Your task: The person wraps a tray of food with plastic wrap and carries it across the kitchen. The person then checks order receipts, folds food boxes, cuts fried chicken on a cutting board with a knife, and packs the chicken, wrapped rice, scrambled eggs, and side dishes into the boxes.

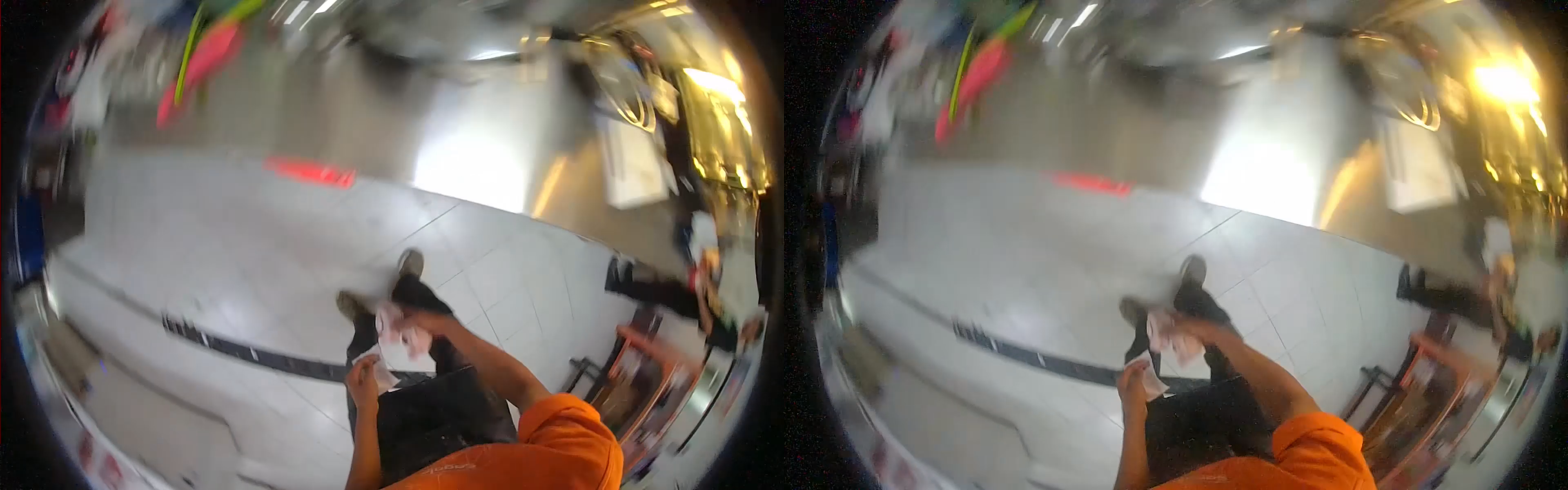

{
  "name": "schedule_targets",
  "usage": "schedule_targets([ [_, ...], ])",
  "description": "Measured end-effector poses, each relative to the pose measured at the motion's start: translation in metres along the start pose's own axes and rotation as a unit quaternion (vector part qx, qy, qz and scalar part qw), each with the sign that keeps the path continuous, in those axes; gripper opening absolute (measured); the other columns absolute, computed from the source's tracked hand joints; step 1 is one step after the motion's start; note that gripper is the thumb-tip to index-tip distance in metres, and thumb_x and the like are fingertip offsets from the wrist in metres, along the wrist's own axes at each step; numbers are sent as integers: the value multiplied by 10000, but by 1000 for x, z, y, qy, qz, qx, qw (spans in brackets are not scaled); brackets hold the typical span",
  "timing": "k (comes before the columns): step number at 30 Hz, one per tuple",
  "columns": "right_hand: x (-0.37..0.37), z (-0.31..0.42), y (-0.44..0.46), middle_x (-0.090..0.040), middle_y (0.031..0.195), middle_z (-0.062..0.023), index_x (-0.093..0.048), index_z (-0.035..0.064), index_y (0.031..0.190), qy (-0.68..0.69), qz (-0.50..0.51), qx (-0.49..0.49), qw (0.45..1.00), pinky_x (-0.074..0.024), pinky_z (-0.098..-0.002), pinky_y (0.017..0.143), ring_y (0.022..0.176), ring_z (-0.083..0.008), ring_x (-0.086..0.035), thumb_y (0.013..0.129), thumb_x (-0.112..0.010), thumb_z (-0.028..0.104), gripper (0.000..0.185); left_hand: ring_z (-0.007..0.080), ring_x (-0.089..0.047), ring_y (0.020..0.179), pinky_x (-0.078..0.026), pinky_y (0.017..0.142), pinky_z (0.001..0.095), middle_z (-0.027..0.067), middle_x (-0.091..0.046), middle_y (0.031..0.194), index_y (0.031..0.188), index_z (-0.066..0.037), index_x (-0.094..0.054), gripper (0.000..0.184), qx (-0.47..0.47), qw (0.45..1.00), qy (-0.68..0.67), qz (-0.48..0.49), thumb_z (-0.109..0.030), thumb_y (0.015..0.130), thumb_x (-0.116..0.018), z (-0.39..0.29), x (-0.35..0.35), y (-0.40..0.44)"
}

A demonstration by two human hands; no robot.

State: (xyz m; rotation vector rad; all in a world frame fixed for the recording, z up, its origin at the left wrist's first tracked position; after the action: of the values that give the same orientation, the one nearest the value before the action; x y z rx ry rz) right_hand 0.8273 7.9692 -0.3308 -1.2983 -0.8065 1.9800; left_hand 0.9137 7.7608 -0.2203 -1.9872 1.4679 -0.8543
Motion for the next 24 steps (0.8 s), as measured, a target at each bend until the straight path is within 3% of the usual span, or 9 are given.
schedule_targets([
  [2, -55, 15, -95, -599, 1112, -120, -289, 56, 1454, 84, 13, -1, 996, -516, -359, 795, 949, -199, -597, 851, -670, 344, 770, 230, -632, 954, -494, 835, 364, 96, -671, 933, 948, -6, -680, 155, -127, 986, 96, 57, -121, 918, -579, -58, 9, -25],
  [3, -72, 5, -125, -586, 1112, -119, -230, 75, 1481, 165, -11, 141, 976, -519, -347, 771, 948, -198, -591, 858, -652, 339, 797, 258, -631, 956, -493, 840, 370, 124, -665, 956, 968, 0, -671, 171, -194, 967, 152, 65, -145, 889, -624, -89, 3, -35],
  [5, -93, 18, -205, -581, 1042, -98, -322, 100, 1399, 250, 93, 171, 948, -527, -313, 698, 820, -183, -601, 863, -647, 342, 673, 286, -629, 957, -492, 845, 376, 153, -659, 979, 987, 6, -662, 216, -293, 930, 206, 85, -169, 859, -668, -157, -23, -67],
  [9, -127, 63, -313, -591, 1022, -87, -337, 112, 1380, 315, -6, 294, 902, -536, -304, 609, 723, -164, -612, 894, -625, 351, 613, 340, -620, 963, -493, 861, 390, 189, -630, 1041, 1038, -19, -638, 409, -461, 824, 232, 236, -243, 736, -799, -274, -93, -130],
  [10, -128, 68, -335, -562, 1091, -81, -316, 111, 1416, 293, -61, 327, 896, -526, -296, 693, 835, -159, -594, 901, -617, 356, 645, 346, -617, 965, -491, 868, 399, 196, -622, 1060, 1050, -26, -630, 466, -508, 778, 237, 282, -265, 703, -828, -292, -115, -152],
  [11, -124, 69, -351, -534, 1160, -74, -295, 110, 1452, 268, -114, 358, 887, -516, -288, 778, 946, -154, -577, 908, -610, 362, 677, 325, -624, 973, -478, 890, 418, 157, -640, 1047, 1042, -37, -631, 472, -520, 760, 234, 312, -282, 693, -833, -304, -137, -168],
  [16, -108, 58, -409, -507, 1224, -67, -294, 117, 1451, 355, -143, 454, 805, -524, -267, 757, 991, -143, -563, 913, -617, 360, 673, 269, -652, 936, -503, 839, 370, 111, -677, 1020, 1000, -24, -674, 333, -585, 665, 287, 366, -137, 713, -798, -330, -213, -205],
  [19, -101, 52, -446, -560, 1115, -52, -334, 108, 1409, 362, -169, 532, 747, -541, -242, 583, 789, -119, -622, 918, -616, 371, 624, 249, -682, 825, -521, 747, 322, 112, -696, 888, 854, -3, -700, 143, -482, 710, 251, 448, -92, 760, -761, -332, -253, -215],
  [24, -73, 34, -458, -589, 1062, -51, -368, 104, 1375, 399, -154, 568, 703, -544, -257, 592, 744, -130, -628, 906, -638, 359, 599, 235, -679, 816, -518, 748, 319, 106, -690, 890, 862, -4, -688, 156, -509, 631, 279, 515, -108, 771, -761, -345, -321, -244],
])
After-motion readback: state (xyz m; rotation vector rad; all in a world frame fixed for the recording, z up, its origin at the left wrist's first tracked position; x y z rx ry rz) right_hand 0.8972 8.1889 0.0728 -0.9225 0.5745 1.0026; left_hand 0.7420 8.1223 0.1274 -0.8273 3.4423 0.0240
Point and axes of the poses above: each hand's wrist, its own y-axis towards the middle knuckle, its own x-axis out of the back of the hand, z = x × y, the point moved 2 cm from there along y, towards the middle knuckle
